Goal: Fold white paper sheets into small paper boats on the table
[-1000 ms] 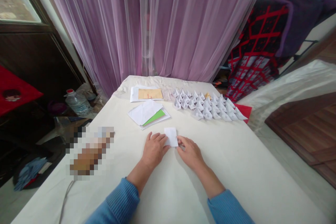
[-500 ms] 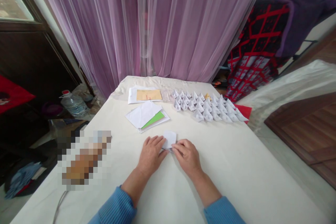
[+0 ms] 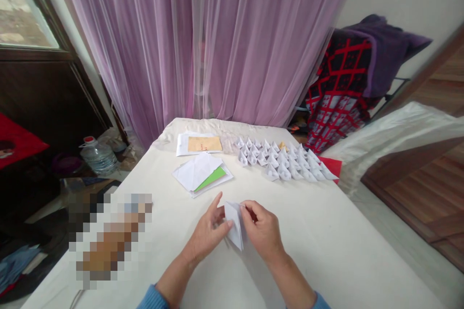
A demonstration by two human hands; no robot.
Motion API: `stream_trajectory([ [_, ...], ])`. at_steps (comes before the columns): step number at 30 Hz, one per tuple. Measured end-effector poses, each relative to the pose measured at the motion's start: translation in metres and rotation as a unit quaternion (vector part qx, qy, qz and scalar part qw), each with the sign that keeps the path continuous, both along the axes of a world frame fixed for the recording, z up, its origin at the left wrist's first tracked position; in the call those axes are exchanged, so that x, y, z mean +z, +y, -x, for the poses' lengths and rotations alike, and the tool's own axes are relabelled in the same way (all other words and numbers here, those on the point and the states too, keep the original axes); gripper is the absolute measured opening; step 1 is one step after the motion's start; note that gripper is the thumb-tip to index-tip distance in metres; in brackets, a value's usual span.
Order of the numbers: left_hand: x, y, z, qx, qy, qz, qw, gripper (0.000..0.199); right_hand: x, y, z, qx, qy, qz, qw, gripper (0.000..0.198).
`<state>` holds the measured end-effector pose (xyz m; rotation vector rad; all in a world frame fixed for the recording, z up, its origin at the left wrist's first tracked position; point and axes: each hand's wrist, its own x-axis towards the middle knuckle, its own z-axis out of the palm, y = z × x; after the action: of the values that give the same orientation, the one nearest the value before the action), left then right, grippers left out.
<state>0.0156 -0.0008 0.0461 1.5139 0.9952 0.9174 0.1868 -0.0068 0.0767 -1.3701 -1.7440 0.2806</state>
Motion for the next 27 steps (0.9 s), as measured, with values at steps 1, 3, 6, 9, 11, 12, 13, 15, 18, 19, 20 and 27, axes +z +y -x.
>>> stream_trajectory([
  [1, -0.001, 0.001, 0.0, -0.002, -0.003, 0.012, 1.0, 0.091, -0.002, 0.001, 0.0, -0.009, -0.008, 0.013, 1.0, 0.021],
  [3, -0.006, 0.002, -0.001, 0.014, 0.0, 0.014, 1.0, 0.094, -0.008, 0.003, -0.001, -0.024, -0.046, 0.015, 0.999, 0.02],
  [6, -0.013, 0.001, -0.005, 0.054, 0.013, 0.003, 0.998, 0.098, -0.018, 0.004, 0.0, -0.029, -0.115, -0.02, 0.993, 0.019],
  [9, -0.013, -0.001, -0.009, 0.089, 0.056, 0.017, 0.994, 0.093, -0.023, 0.001, 0.004, -0.017, -0.145, -0.043, 0.988, 0.019],
  [11, -0.011, -0.001, -0.009, 0.093, 0.07, 0.019, 0.993, 0.091, -0.024, 0.0, 0.009, -0.009, -0.148, -0.045, 0.988, 0.017],
  [12, -0.009, -0.001, -0.009, 0.089, 0.067, 0.018, 0.994, 0.091, -0.024, -0.001, 0.011, -0.006, -0.145, -0.039, 0.989, 0.016],
  [13, -0.008, 0.0, -0.009, 0.086, 0.059, 0.016, 0.994, 0.089, -0.023, -0.001, 0.014, -0.004, -0.137, -0.029, 0.99, 0.016],
  [15, -0.008, 0.002, -0.007, 0.085, 0.042, 0.017, 0.995, 0.083, -0.021, 0.0, 0.016, -0.005, -0.109, 0.003, 0.994, 0.017],
  [18, -0.012, 0.005, -0.004, 0.102, 0.043, 0.03, 0.993, 0.068, -0.015, 0.005, 0.013, -0.008, -0.048, 0.081, 0.996, 0.012],
  [19, -0.014, 0.007, -0.003, 0.112, 0.046, 0.034, 0.992, 0.067, -0.013, 0.008, 0.01, -0.002, -0.024, 0.112, 0.993, 0.011],
  [20, -0.016, 0.008, -0.001, 0.122, 0.051, 0.035, 0.991, 0.067, -0.013, 0.011, 0.006, 0.008, 0.0, 0.143, 0.99, 0.011],
  [27, -0.025, 0.012, 0.004, 0.166, 0.241, -0.173, 0.941, 0.062, -0.036, 0.031, -0.019, -0.04, -0.081, 0.182, 0.979, 0.013],
])
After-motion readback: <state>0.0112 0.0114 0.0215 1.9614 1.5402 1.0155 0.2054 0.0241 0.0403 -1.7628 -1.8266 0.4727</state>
